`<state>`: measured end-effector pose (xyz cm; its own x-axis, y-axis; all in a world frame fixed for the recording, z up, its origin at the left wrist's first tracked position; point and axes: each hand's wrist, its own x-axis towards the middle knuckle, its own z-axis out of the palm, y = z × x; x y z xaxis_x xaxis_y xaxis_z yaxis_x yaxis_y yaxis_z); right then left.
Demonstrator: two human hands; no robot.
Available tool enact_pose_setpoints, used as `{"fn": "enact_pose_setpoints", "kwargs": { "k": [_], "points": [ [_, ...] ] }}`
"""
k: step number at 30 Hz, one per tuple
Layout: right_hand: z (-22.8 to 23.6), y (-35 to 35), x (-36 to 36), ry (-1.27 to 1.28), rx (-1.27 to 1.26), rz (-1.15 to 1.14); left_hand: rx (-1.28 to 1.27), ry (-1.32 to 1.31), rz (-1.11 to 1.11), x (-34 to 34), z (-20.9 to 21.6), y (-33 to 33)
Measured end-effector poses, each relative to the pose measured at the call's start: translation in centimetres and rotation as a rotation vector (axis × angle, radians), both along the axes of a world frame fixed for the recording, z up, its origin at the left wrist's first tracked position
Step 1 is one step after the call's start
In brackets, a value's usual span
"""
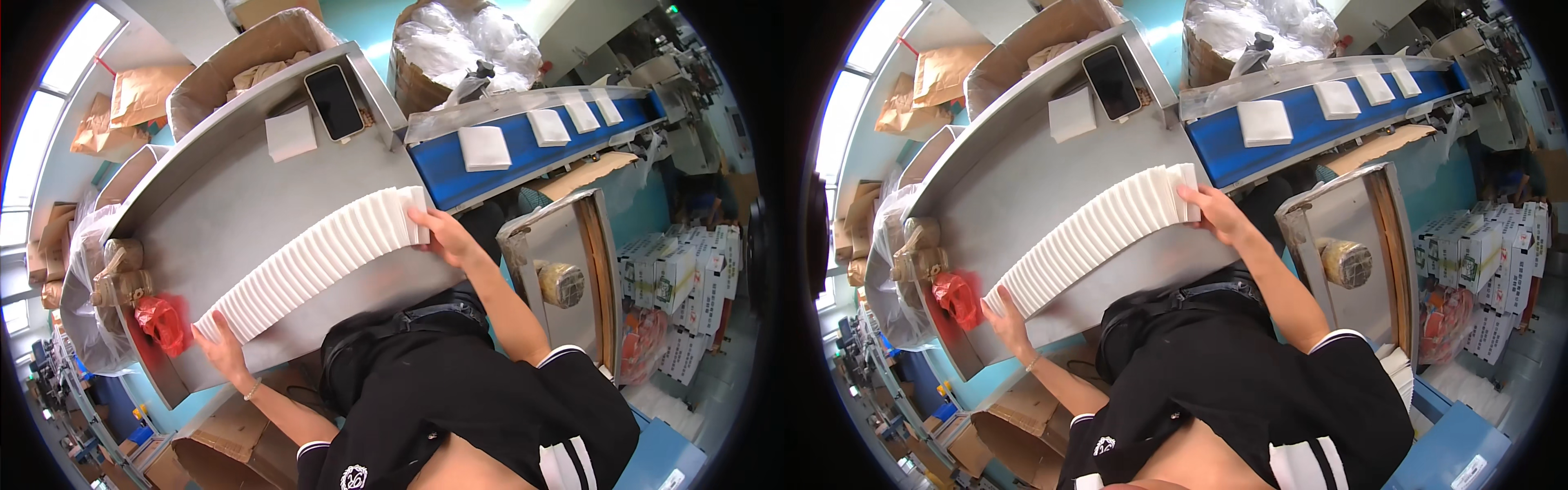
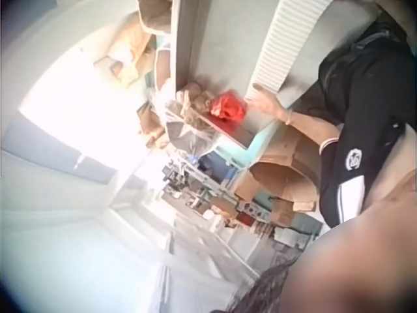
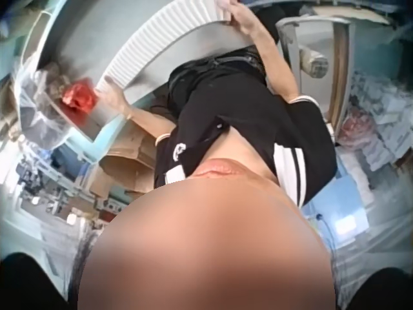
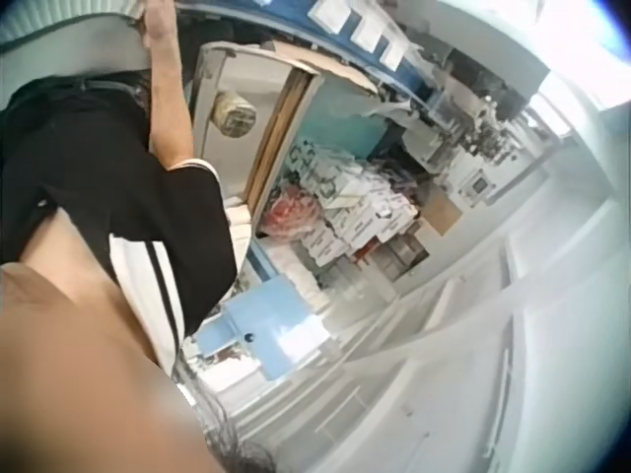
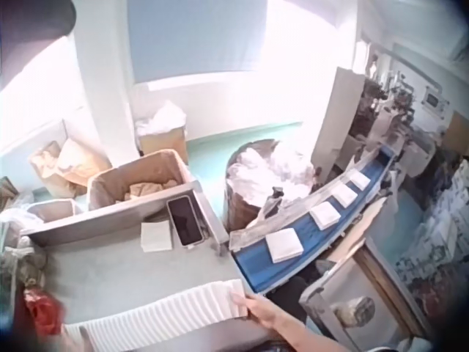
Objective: Stack and organize pleated paper filters from a conveyor belt onto a workstation table.
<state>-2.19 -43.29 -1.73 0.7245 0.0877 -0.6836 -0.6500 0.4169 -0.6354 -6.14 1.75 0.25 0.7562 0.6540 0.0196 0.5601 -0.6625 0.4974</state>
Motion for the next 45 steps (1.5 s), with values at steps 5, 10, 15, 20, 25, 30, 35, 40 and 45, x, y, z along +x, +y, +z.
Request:
{"fn": "enact_pose_setpoints", "kwargs": {
  "k": [5, 10, 15, 20, 25, 30, 35, 40, 45],
  "points": [
    [-1.5, -1.3, -0.2, -0.105, 0.071, -0.404, -0.017, -0.043, -0.037, 0.4, -0.5, -0.2],
    [0.9, 2.7, 0.4, -0.333, -0.624, 0.135, -0.015, -0.022, -0.036, 0.8, -0.2, -1.3],
    [-0.5, 1.0, 0.5, 0.022, 0.118, -0.105, -0.008, -0.009, 0.002, 1.1, 0.3, -1.7],
    [-2.0, -2.0, -0.3, -0.042, 0.006, -0.265, -0.022, -0.008, -0.011, 1.4, 0.7, -2.3],
    [-0.5, 1.5, 0.8, -0.29, -0.375, -0.043, -0.021, 0.027, -0.048, 1.6, 0.9, -3.1],
    [-0.3, 1.7, 0.9, -0.267, -0.242, -0.037, -0.043, 0.02, -0.036, 1.4, 0.9, -3.3],
    [-2.2, -1.7, -0.1, -0.051, -0.06, -0.202, -0.111, 0.009, -0.05, 1.8, 1.5, -4.2],
    [0.4, 1.4, 0.8, -0.369, -0.569, 0.029, -0.14, -0.007, -0.126, 1.4, 1.0, -4.0],
    [-0.7, 0.5, 0.4, -0.027, 0.007, -0.08, -0.146, -0.014, -0.116, 1.5, 1.6, -5.0]
  ]
}}
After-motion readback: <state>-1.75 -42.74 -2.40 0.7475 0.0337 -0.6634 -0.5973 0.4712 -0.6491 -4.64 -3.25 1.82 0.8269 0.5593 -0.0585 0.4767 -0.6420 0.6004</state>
